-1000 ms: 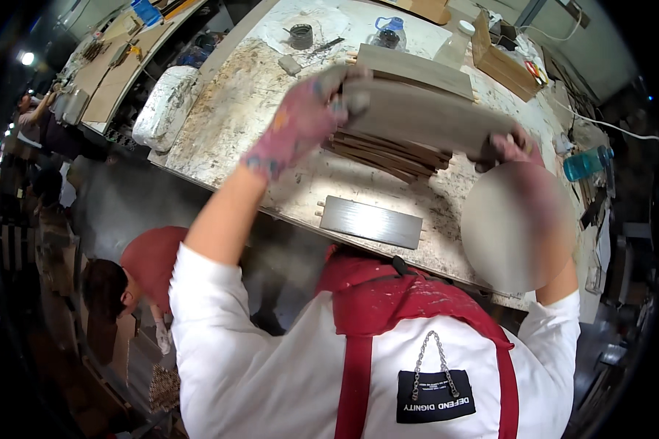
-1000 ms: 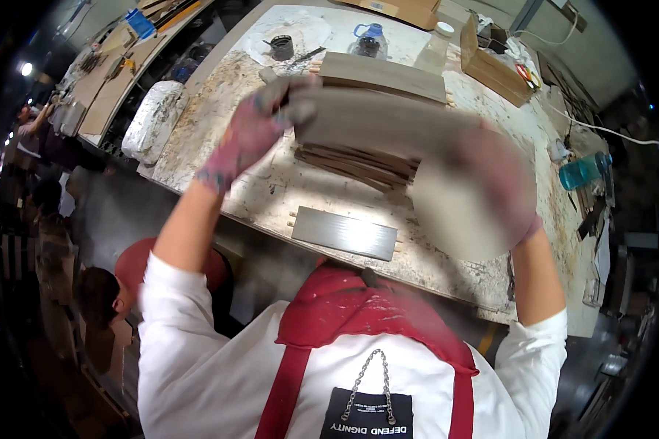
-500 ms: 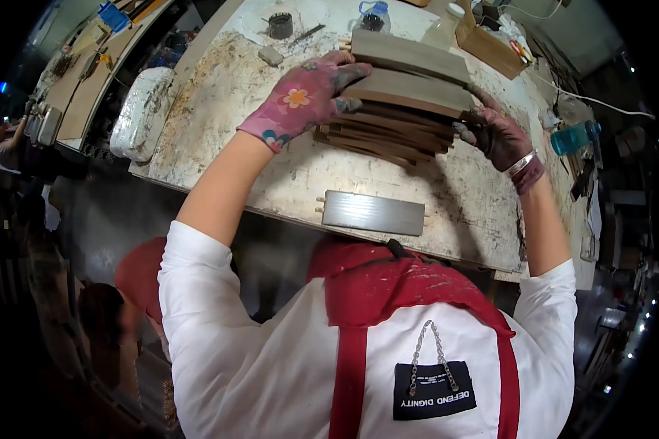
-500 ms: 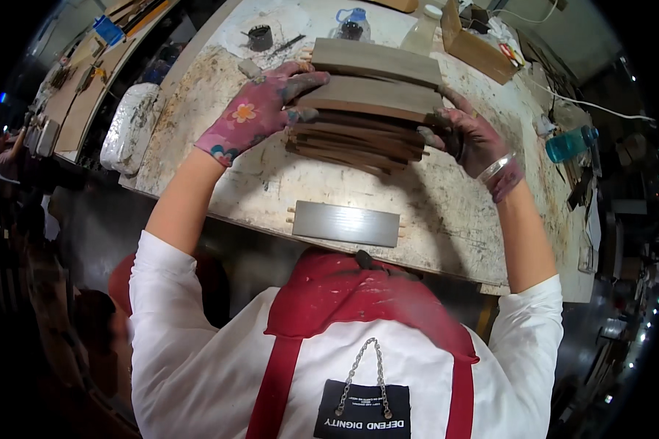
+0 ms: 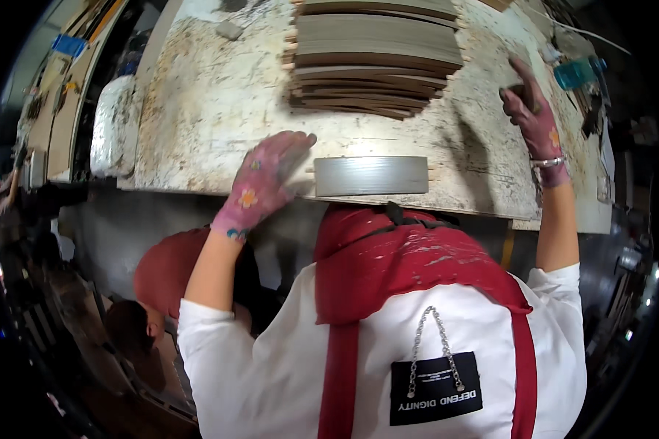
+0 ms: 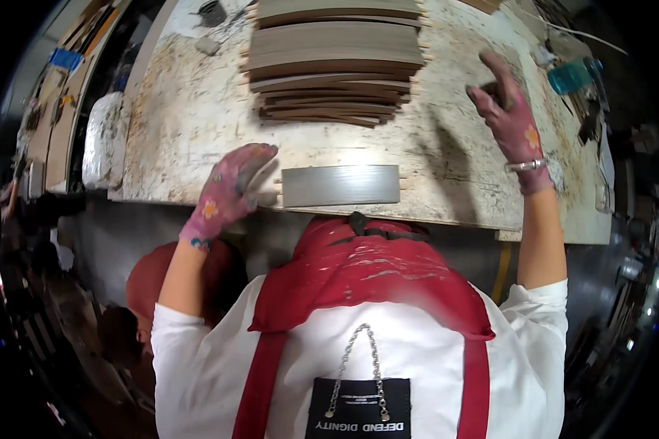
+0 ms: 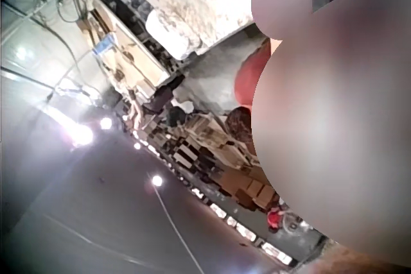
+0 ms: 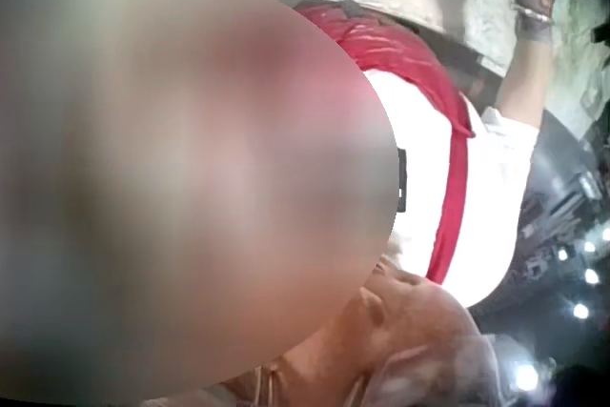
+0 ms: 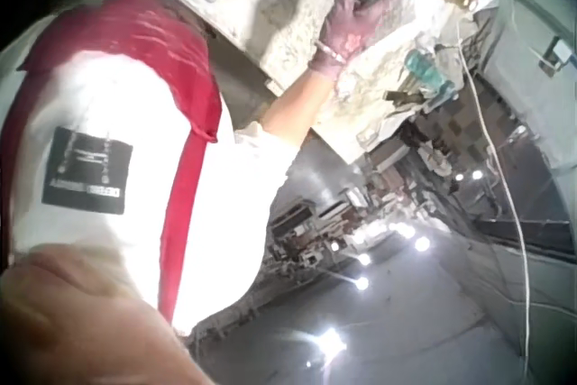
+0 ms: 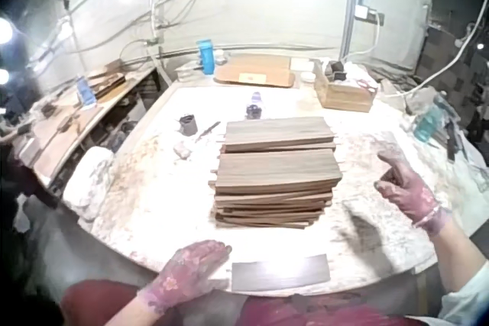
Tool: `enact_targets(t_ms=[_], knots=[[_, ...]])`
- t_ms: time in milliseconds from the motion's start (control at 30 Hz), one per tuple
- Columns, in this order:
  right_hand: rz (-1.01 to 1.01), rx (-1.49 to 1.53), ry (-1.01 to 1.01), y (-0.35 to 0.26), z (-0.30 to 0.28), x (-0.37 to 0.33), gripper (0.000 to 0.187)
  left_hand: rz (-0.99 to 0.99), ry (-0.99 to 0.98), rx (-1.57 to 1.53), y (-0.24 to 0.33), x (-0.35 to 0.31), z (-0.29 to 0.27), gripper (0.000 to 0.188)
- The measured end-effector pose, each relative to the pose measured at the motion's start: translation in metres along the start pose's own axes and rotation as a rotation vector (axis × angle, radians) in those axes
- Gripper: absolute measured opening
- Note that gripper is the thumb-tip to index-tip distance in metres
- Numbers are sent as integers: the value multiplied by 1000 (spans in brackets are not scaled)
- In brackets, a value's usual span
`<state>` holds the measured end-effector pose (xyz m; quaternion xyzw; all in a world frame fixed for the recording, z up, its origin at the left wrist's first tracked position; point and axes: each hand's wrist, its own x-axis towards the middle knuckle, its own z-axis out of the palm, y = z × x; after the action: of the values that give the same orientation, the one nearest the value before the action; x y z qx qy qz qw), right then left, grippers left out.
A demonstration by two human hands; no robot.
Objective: The person picks up wooden slats one at a time from a table, wipes each slat with a cloth to remove dust or debris, and stacks the cleaned slats together on the work surface.
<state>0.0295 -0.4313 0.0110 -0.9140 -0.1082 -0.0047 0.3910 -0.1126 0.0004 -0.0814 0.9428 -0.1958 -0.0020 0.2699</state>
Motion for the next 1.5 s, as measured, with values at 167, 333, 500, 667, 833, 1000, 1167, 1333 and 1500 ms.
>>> enact_targets(t_ms=[167, 333, 500, 667, 833, 1000, 1167, 1333, 1500], knots=[[167, -520, 289, 162, -75, -77, 63, 37, -122, 105, 36, 10, 24, 82], [450, -549, 239, 254, -97, -120, 75, -80, -256, -55, 49, 21, 33, 79], [475, -559, 333, 306, -102, -124, 60, 161, -28, -117, 108, 76, 76, 77], [107, -501, 330, 218, -113, -104, 37, 126, 134, 15, 138, 111, 140, 81], [-285, -493, -2, 83, -41, -89, 58, 130, 256, -13, 131, 109, 161, 83], [-345, -571, -291, 71, 41, -89, 51, 112, 195, -71, 133, 114, 158, 83], [-531, -554, -356, 53, 88, -102, 40, 134, 138, -7, 127, 108, 159, 82], [-555, -445, -358, 58, 82, -99, 39, 136, 122, -113, 128, 111, 150, 82], [-238, -704, -314, 130, -21, -91, 33, 150, 184, -166, 128, 118, 155, 84]])
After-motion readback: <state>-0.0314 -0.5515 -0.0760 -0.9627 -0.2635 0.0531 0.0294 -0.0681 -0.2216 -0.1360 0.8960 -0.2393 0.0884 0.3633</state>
